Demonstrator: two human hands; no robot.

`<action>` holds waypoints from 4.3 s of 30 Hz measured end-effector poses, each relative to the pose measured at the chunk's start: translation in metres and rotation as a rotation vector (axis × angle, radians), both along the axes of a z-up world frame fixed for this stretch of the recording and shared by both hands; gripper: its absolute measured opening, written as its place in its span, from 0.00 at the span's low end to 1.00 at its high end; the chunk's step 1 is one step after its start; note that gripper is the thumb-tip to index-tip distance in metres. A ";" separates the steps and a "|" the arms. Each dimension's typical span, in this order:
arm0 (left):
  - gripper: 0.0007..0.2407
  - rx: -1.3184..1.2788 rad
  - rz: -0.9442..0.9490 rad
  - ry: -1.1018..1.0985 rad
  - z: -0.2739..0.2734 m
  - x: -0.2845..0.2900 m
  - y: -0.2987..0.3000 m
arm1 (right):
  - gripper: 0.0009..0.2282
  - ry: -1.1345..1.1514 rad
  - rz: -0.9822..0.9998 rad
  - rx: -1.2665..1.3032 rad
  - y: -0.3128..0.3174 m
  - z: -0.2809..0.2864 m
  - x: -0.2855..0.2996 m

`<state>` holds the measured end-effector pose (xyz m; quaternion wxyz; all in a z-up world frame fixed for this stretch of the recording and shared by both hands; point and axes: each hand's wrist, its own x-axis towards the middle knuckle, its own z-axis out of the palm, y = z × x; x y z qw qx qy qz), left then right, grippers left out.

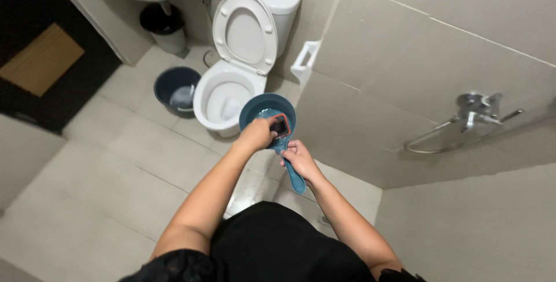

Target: The person cleans a bathroom sink using a sponge and a blue plastic scoop. They scrub the sink basin and faucet area, rinse the sponge under running water, and wipe the sink surface. The person also briefly handles a white plastic organizer on the toilet tank.

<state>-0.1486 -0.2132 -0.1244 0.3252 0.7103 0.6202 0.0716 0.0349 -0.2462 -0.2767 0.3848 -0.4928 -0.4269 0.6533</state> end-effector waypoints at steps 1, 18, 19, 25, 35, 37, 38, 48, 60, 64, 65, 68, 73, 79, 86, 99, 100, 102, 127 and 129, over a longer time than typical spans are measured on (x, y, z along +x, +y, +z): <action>0.17 0.009 -0.014 0.002 -0.004 -0.018 0.004 | 0.18 0.002 -0.014 0.009 0.002 -0.002 -0.017; 0.19 0.222 -0.061 -0.286 -0.098 -0.241 0.055 | 0.09 0.106 -0.198 -0.094 0.018 0.013 -0.245; 0.19 0.224 -0.080 -0.294 -0.098 -0.244 0.056 | 0.09 0.102 -0.218 -0.088 0.016 0.012 -0.248; 0.19 0.167 -0.079 -0.357 -0.094 -0.244 0.066 | 0.08 0.076 -0.217 -0.098 0.016 0.043 -0.250; 0.19 0.175 -0.111 -0.317 -0.098 -0.232 0.084 | 0.09 0.062 -0.239 -0.117 0.033 0.034 -0.238; 0.18 0.243 -0.140 -0.340 -0.107 -0.226 0.091 | 0.09 0.065 -0.251 -0.127 0.038 0.024 -0.231; 0.19 0.218 -0.142 -0.322 -0.109 -0.222 0.094 | 0.10 0.091 -0.250 -0.118 0.042 0.015 -0.226; 0.20 0.125 -0.133 -0.255 -0.126 -0.178 0.145 | 0.12 0.175 -0.265 -0.100 0.103 -0.071 -0.177; 0.20 0.014 -0.073 -0.221 -0.081 -0.180 0.211 | 0.10 0.108 -0.196 -0.132 0.179 -0.019 -0.177; 0.20 0.053 -0.077 -0.243 -0.108 -0.202 0.224 | 0.11 0.101 -0.150 -0.121 0.196 -0.032 -0.193; 0.19 0.037 -0.082 -0.244 -0.106 -0.209 0.223 | 0.11 0.096 -0.168 -0.147 0.195 -0.030 -0.200; 0.19 -0.031 -0.073 -0.265 -0.080 -0.237 0.218 | 0.10 0.063 -0.186 -0.221 0.193 0.012 -0.230; 0.18 0.068 -0.113 -0.347 -0.100 -0.316 0.228 | 0.07 0.119 -0.180 -0.180 0.199 0.025 -0.303; 0.17 0.136 -0.023 -0.325 -0.097 -0.428 0.232 | 0.10 0.147 -0.141 -0.183 0.215 0.042 -0.416; 0.17 0.117 0.092 -0.250 -0.049 -0.543 0.224 | 0.11 0.172 -0.031 -0.087 0.225 0.045 -0.531; 0.06 0.107 0.163 -0.167 -0.062 -0.635 0.248 | 0.09 0.116 0.138 -0.147 0.270 0.063 -0.607; 0.06 0.106 0.171 -0.159 -0.075 -0.641 0.258 | 0.09 0.122 0.147 -0.149 0.279 0.062 -0.610; 0.08 0.404 0.180 -0.285 -0.099 -0.656 0.278 | 0.09 0.161 0.178 -0.087 0.294 0.061 -0.619; 0.13 0.145 0.581 -0.606 -0.086 -0.730 0.521 | 0.13 0.140 -0.102 -0.132 0.485 0.083 -0.705; 0.13 0.116 0.598 -0.855 -0.099 -0.735 0.537 | 0.13 -0.100 -0.117 -0.019 0.484 0.086 -0.721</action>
